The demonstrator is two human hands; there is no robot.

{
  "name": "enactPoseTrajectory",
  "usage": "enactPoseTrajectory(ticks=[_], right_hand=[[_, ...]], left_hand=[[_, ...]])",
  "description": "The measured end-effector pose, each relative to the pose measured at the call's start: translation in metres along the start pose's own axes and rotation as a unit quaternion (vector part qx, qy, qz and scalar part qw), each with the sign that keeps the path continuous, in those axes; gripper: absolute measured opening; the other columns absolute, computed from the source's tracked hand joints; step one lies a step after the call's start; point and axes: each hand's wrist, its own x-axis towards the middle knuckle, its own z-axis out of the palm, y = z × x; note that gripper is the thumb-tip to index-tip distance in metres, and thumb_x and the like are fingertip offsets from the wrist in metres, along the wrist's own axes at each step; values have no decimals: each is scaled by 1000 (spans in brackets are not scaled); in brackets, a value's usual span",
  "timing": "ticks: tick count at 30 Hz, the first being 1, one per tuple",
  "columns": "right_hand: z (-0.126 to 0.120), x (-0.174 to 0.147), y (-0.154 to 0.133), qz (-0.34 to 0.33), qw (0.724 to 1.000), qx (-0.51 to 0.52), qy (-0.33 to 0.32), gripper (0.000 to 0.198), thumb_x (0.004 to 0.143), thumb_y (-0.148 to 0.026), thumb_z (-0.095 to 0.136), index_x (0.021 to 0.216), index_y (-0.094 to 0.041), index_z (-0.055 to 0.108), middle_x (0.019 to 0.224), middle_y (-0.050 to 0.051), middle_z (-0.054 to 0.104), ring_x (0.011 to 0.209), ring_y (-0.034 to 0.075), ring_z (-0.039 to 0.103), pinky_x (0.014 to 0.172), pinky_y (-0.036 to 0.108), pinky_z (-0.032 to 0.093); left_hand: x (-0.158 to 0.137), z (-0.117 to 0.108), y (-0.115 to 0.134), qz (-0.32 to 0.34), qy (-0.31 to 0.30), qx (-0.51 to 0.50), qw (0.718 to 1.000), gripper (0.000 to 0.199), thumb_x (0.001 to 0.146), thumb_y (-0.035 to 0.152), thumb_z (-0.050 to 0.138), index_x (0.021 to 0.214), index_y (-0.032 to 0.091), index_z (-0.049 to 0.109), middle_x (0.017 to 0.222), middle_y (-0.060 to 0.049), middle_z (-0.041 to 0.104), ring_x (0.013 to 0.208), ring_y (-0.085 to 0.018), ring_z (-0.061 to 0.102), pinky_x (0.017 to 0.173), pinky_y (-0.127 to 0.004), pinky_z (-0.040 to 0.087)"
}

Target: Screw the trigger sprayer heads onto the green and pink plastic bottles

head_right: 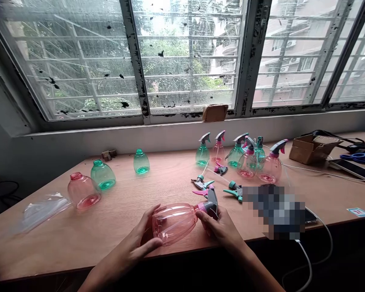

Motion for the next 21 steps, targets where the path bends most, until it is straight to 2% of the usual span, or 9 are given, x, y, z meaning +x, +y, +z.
enactPoseTrajectory(ticks=[3, 7, 12, 14, 18, 21], right_hand=[[0, -1, 2, 3, 1000, 15, 5, 45, 82, -59, 73, 67, -20, 55, 55, -5, 51, 47, 12, 45, 47, 26, 34], [-1, -2, 3, 22, 999, 43, 11, 45, 79, -59, 76, 68, -20, 56, 55, -4, 54, 47, 12, 46, 46, 26, 36], [-2, -2, 4, 20, 998, 60, 14, 42, 81, -56, 76, 70, -19, 59, 55, -4, 55, 46, 12, 45, 44, 25, 35], [-2, -2, 4, 19, 998, 63, 22, 41, 80, -55, 77, 71, -19, 61, 56, -3, 56, 46, 12, 46, 44, 25, 36], [-1, -2, 7, 18, 997, 67, 28, 41, 78, -55, 79, 74, -18, 63, 60, -2, 60, 47, 12, 48, 43, 24, 39], [-2, -1, 9, 16, 998, 59, 16, 40, 81, -53, 77, 72, -17, 61, 55, -3, 57, 45, 11, 47, 43, 24, 39]], left_hand=[[-1, 0, 2, -7, -22, 25, 999, 90, 87, 34, 76, 156, 35, 20, 162, -10, 39, 141, -32, 48, 120, -54, 34], [0, 2, -1, -1, -11, 63, 998, 96, 81, 36, 82, 156, 38, 21, 164, -10, 34, 146, -35, 40, 120, -57, 31], [1, 4, -4, 7, -16, 71, 997, 100, 81, 40, 82, 158, 36, 18, 165, -12, 31, 148, -36, 37, 121, -59, 29], [1, 4, -3, 8, -20, 64, 998, 94, 85, 42, 77, 158, 36, 19, 165, -10, 31, 149, -35, 35, 121, -58, 27], [-1, 2, 3, 6, 10, 39, 999, 64, 100, 47, 54, 156, 31, 29, 163, -9, 37, 148, -33, 37, 122, -56, 26], [-1, 1, 5, -3, 0, 23, 1000, 65, 99, 44, 57, 156, 32, 27, 163, -8, 37, 148, -32, 38, 122, -55, 28]])
